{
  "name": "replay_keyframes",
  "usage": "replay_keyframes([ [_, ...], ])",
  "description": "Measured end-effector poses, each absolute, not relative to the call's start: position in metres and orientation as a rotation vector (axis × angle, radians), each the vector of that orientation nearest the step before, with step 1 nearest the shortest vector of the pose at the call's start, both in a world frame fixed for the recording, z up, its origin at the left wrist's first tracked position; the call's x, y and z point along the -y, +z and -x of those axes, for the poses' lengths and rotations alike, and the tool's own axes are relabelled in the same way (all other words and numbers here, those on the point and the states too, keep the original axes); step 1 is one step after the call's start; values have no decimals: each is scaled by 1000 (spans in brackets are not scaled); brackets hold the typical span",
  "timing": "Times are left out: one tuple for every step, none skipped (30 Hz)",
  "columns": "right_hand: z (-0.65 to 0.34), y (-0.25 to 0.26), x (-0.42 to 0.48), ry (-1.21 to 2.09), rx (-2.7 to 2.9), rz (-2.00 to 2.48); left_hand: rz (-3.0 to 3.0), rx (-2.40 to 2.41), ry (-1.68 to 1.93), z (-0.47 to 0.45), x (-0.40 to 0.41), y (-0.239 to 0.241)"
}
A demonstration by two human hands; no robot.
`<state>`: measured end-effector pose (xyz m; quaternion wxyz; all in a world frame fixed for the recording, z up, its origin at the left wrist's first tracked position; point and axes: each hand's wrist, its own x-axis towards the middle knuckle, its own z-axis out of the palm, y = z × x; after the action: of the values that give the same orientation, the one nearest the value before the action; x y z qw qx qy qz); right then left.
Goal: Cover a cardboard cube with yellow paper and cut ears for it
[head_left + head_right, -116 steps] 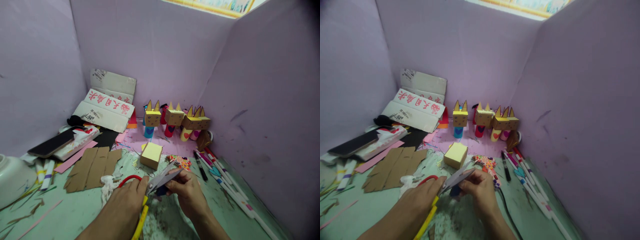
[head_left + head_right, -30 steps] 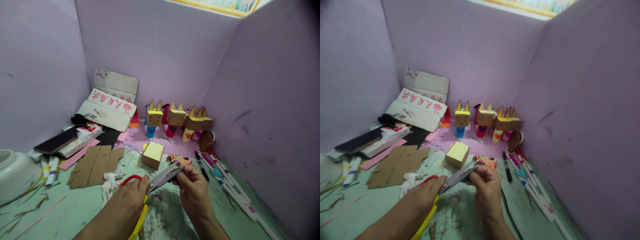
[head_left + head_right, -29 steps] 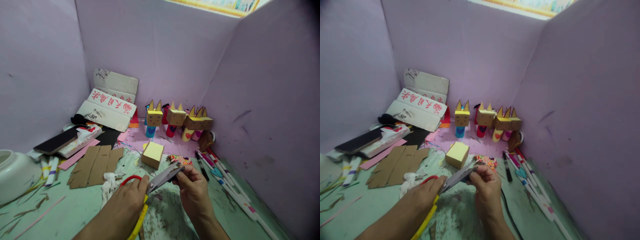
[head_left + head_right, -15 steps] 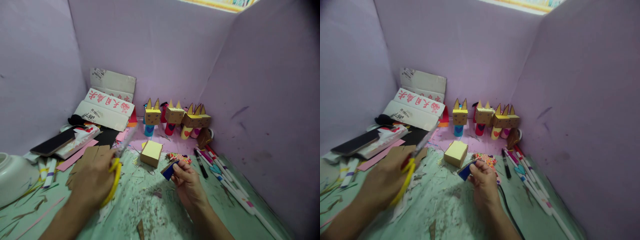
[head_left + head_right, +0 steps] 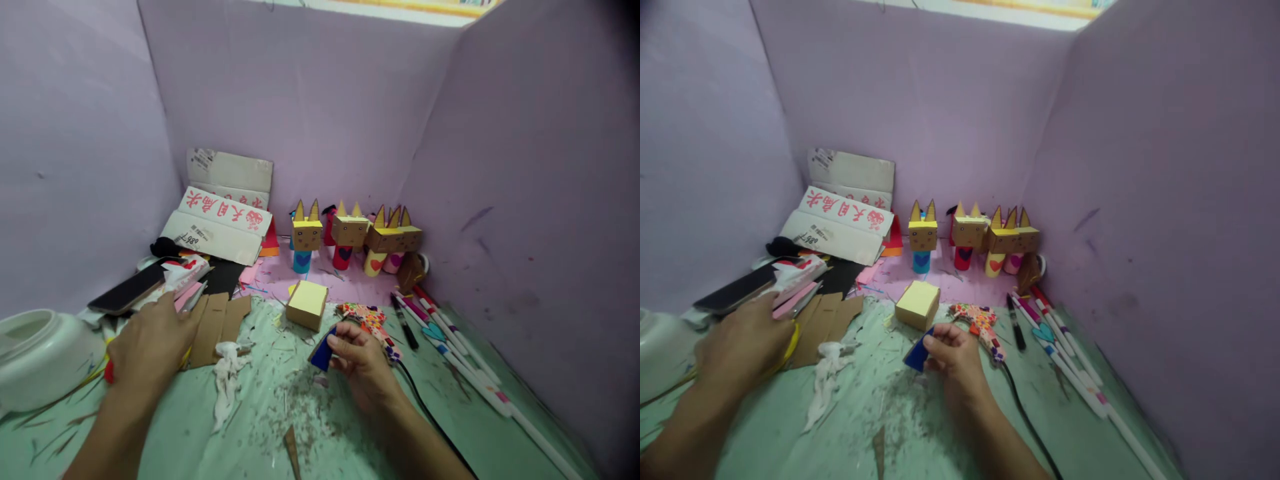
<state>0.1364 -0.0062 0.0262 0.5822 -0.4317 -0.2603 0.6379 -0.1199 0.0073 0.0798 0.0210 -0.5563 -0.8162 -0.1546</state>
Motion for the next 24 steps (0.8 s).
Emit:
replay_keyframes([
  [-136,26,6,1486,619,1000,1792,2524,-784,106,-5,79],
  [-135,25,7,1486,633,989,1897,2507,-901,91,-1,76],
  [-134,24,7,1492,651,978,2067,2479,-960,74,3,71],
  [-132,23,8,1501,670,967,2399,2444,-1104,58,8,64],
  [-131,21,8,1511,689,960,2694,2387,-1232,43,14,57],
  [-129,20,9,1524,703,958,2922,2345,-1282,30,19,50],
  [-128,19,10,1535,714,958,2988,2326,-1335,20,22,42],
  [-127,18,10,1542,728,958,2924,2353,-1449,13,25,36],
  [-126,18,10,1543,744,954,2890,2386,-1549,9,25,30],
  [-126,18,10,1540,763,946,2860,2453,-1642,8,24,26],
  [-126,18,11,1541,787,936,2835,2539,-1736,9,23,23],
  [-126,19,10,1543,809,928,2821,2626,-1834,10,20,21],
  [-127,20,10,1546,830,925,2798,2705,-1932,12,17,19],
  [-127,21,10,1552,850,927,2759,2758,-2029,13,15,18],
  [-128,22,10,1562,874,933,2720,2776,-2111,13,14,17],
  [-128,22,10,1576,906,942,2693,2766,-2172,14,13,16],
  [-129,21,9,1591,939,954,2679,2754,-2204,13,12,15],
  [-129,21,8,1603,965,971,2677,2752,-2205,12,13,15],
  [-129,19,7,1612,981,990,2679,2759,-2186,12,13,14],
  [-130,18,6,1610,981,1010,2672,2772,-2168,12,13,14],
  [-130,16,5,1600,970,1032,2655,2785,-2154,12,12,14],
  [-130,15,4,1584,949,1052,2620,2794,-2152,14,11,14],
  [-130,13,2,1569,926,1069,2568,2798,-2163,16,10,15],
  [-130,13,1,1560,907,1081,2501,2797,-2188,18,8,15],
])
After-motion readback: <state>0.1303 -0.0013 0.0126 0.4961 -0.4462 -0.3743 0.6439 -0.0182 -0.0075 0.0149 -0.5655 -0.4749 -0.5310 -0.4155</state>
